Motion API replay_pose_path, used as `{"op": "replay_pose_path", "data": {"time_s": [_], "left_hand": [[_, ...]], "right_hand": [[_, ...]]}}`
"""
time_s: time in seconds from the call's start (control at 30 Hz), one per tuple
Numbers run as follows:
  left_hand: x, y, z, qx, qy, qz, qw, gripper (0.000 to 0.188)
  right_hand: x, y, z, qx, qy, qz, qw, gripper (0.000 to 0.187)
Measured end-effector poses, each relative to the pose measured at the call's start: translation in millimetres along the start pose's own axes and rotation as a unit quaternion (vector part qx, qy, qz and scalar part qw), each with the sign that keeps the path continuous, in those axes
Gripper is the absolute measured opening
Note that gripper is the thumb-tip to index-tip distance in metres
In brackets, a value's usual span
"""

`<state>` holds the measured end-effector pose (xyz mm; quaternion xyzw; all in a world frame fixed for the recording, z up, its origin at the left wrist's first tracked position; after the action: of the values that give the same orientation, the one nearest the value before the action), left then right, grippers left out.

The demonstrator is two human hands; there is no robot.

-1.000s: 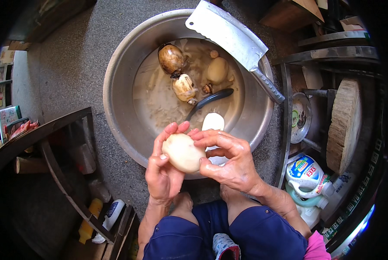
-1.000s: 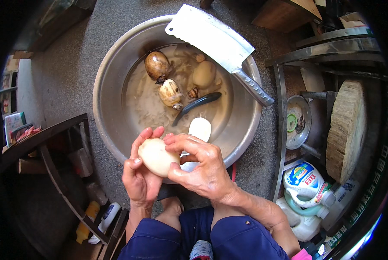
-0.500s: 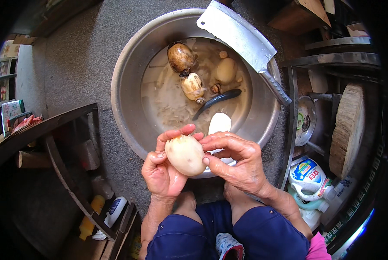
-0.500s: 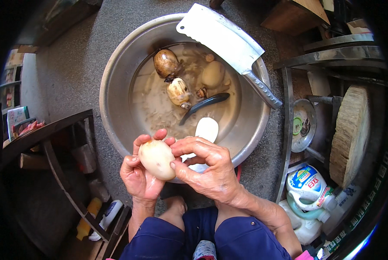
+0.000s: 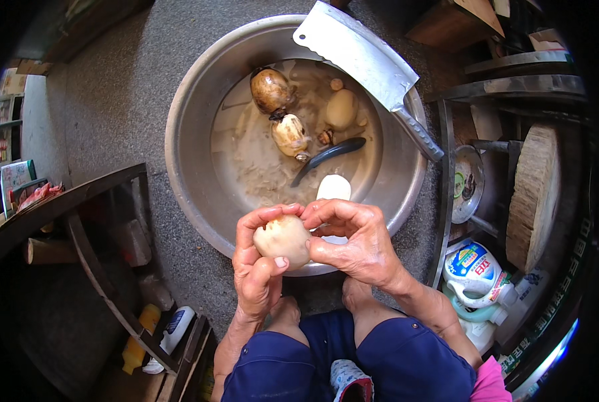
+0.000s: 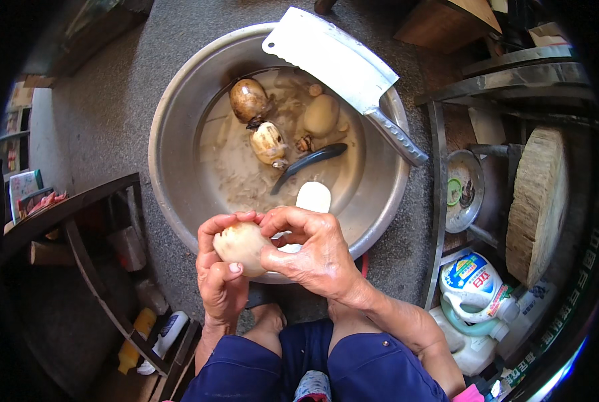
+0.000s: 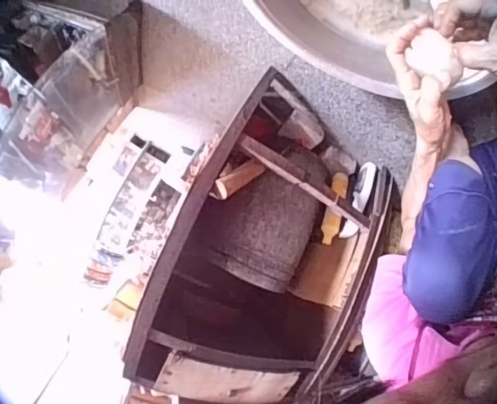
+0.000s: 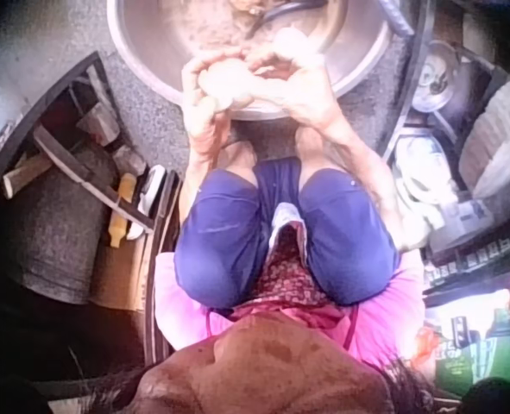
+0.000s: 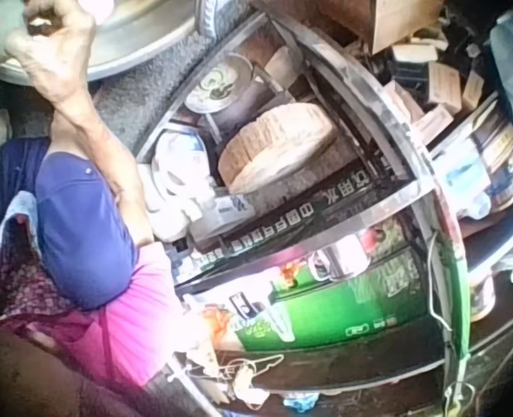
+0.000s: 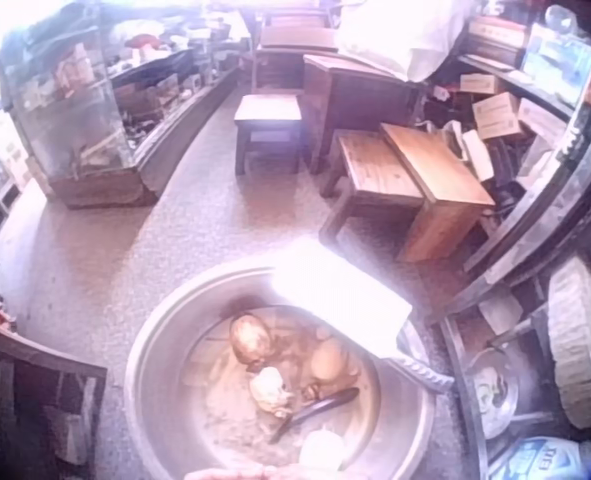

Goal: The person sits on the floor and peels several root vegetables over a metal basin. They use a peeler to remove the skin and a cleaver to cut off the ends, placing the peeled pieces into the basin.

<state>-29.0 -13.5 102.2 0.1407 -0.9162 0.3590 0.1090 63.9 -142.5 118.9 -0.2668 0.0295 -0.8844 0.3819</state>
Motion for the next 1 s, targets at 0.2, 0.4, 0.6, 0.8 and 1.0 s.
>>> {"op": "replay_pose_path", "data": {"time_s": [0.2, 0.4, 0.6, 0.8, 1.0], "left_hand": [[-2.4, -3.4, -2.4, -0.011, -0.014, 0.003, 1.000, 0.061], [-0.9, -4.7, -2.1, -0.015, -0.010, -0.008, 1.000, 0.061], [2.1, 1.0, 0.3, -0.085, -0.011, -0.011, 0.996, 0.060], [1.7, -0.3, 2.1, -0.087, 0.020, -0.035, 0.995, 0.060], [-3.9, 2.1, -2.3, 0.079, 0.032, -0.046, 0.995, 0.057]], "right_hand": [[-0.7, -1.7, 1.7, -0.062, -0.010, -0.028, 0.998, 0.022], [-0.2, -0.8, 0.4, -0.053, -0.012, -0.020, 0.998, 0.023], [-3.4, -6.6, -9.9, -0.047, 0.006, -0.027, 0.999, 0.022], [-4.2, -9.0, -15.5, 0.038, 0.034, -0.037, 0.998, 0.018], [-3.5, 1.3, -17.4, 0.041, -0.017, -0.043, 0.998, 0.013]]}}
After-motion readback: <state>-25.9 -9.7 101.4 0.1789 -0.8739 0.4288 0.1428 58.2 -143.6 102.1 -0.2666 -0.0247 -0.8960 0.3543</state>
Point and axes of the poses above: each hand's wrist, its own x-axis away from the middle knuckle, its own y-axis out of the back of the hand, z = x × y, the point moved 2 cm from there along -x, towards the middle knuckle, and after that the axes turned 10 degrees about z, right-handed, at the moved point
